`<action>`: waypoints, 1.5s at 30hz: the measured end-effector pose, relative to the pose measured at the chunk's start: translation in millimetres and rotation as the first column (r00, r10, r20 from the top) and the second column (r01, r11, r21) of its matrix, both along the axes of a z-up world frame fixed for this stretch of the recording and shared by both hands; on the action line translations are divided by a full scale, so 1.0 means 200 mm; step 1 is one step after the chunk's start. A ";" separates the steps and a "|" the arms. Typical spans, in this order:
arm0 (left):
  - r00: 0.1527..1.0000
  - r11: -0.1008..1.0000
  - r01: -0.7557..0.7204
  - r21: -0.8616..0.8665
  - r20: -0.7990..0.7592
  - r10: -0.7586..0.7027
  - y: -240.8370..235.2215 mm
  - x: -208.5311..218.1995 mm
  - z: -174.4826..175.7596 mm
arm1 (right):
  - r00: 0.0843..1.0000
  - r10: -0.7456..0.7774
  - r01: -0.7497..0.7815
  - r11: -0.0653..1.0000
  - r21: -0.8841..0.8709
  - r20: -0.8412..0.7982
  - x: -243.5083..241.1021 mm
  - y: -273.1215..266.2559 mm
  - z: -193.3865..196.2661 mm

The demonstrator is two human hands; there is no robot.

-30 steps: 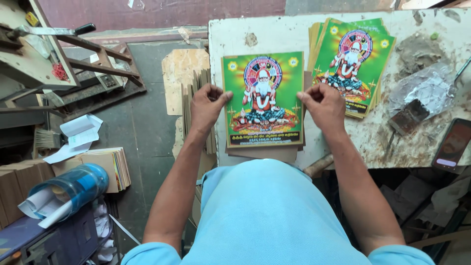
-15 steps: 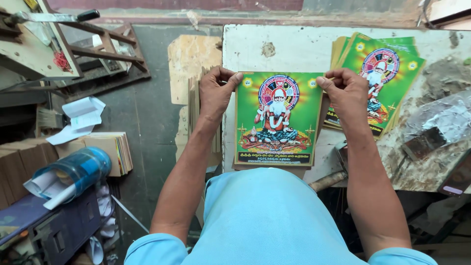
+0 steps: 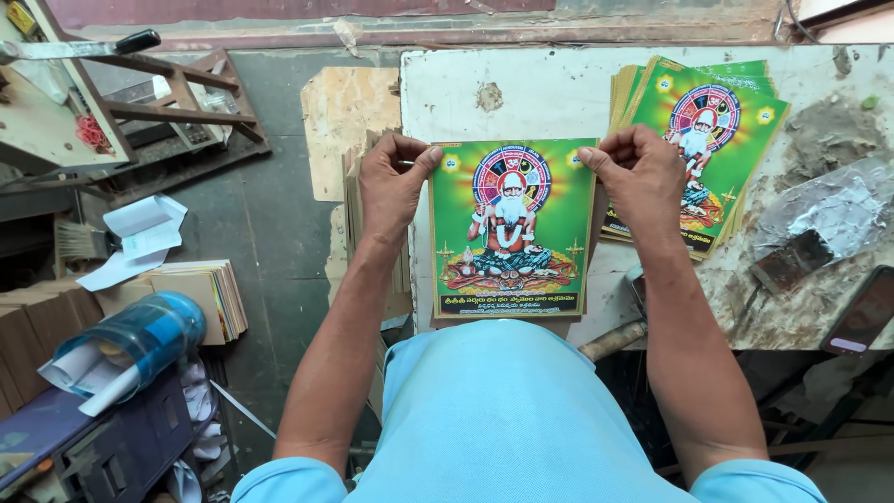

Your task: The worker applies glue to wooden boards, mounts religious posters, and then uses a manual roller press to secure them.

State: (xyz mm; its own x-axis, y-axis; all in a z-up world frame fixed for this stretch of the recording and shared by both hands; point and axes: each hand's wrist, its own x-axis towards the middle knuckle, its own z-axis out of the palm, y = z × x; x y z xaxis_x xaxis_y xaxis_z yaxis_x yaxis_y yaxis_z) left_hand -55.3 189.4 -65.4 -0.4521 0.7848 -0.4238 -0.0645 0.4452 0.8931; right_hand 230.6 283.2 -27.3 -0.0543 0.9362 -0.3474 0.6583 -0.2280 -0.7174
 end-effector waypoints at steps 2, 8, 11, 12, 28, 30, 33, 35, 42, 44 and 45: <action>1.000 1.000 0.002 -0.009 -0.017 -0.002 0.00 0.00 -0.01 | 1.000 -0.013 0.013 1.000 -0.013 -0.022 0.00 0.00 -0.01; 1.000 1.000 0.003 -0.010 -0.029 -0.003 0.00 0.00 -0.02 | 0.998 -0.008 0.006 0.999 -0.042 -0.061 0.01 0.01 -0.01; 0.999 1.000 0.010 -0.011 -0.030 -0.010 0.00 -0.01 -0.03 | 0.993 -0.005 -0.006 0.996 -0.091 -0.116 0.02 0.03 0.00; 0.999 1.000 0.013 -0.008 -0.033 -0.013 0.00 -0.01 -0.03 | 0.988 -0.011 -0.008 0.992 -0.123 -0.155 0.02 0.04 0.00; 0.995 1.000 0.016 0.011 0.094 -0.017 0.00 -0.02 -0.02 | 0.999 0.031 -0.034 0.994 -0.104 -0.025 -0.01 0.05 0.03; 0.994 1.000 0.017 0.007 0.107 -0.018 0.00 -0.02 -0.01 | 0.999 0.043 -0.044 0.995 -0.095 -0.010 -0.02 0.05 0.04; 0.995 1.000 0.025 -0.009 0.093 -0.024 0.01 -0.02 -0.01 | 0.998 0.039 -0.043 0.994 -0.104 -0.045 -0.02 0.05 0.04; 0.995 1.000 0.024 -0.004 0.100 -0.023 0.00 -0.03 -0.02 | 0.998 0.039 -0.043 0.994 -0.104 -0.039 -0.02 0.05 0.04; 0.995 1.000 0.017 -0.003 0.102 -0.016 0.00 -0.02 -0.04 | 0.999 0.027 -0.032 0.993 -0.116 -0.041 -0.02 0.06 0.04; 0.995 1.000 0.016 -0.002 0.102 -0.015 0.01 -0.02 -0.04 | 0.999 0.041 -0.044 0.993 -0.106 -0.025 -0.01 0.06 0.04; 0.995 1.000 0.016 -0.002 0.102 -0.015 0.01 -0.02 -0.04 | 0.998 0.054 -0.055 0.994 -0.095 -0.009 -0.01 0.06 0.03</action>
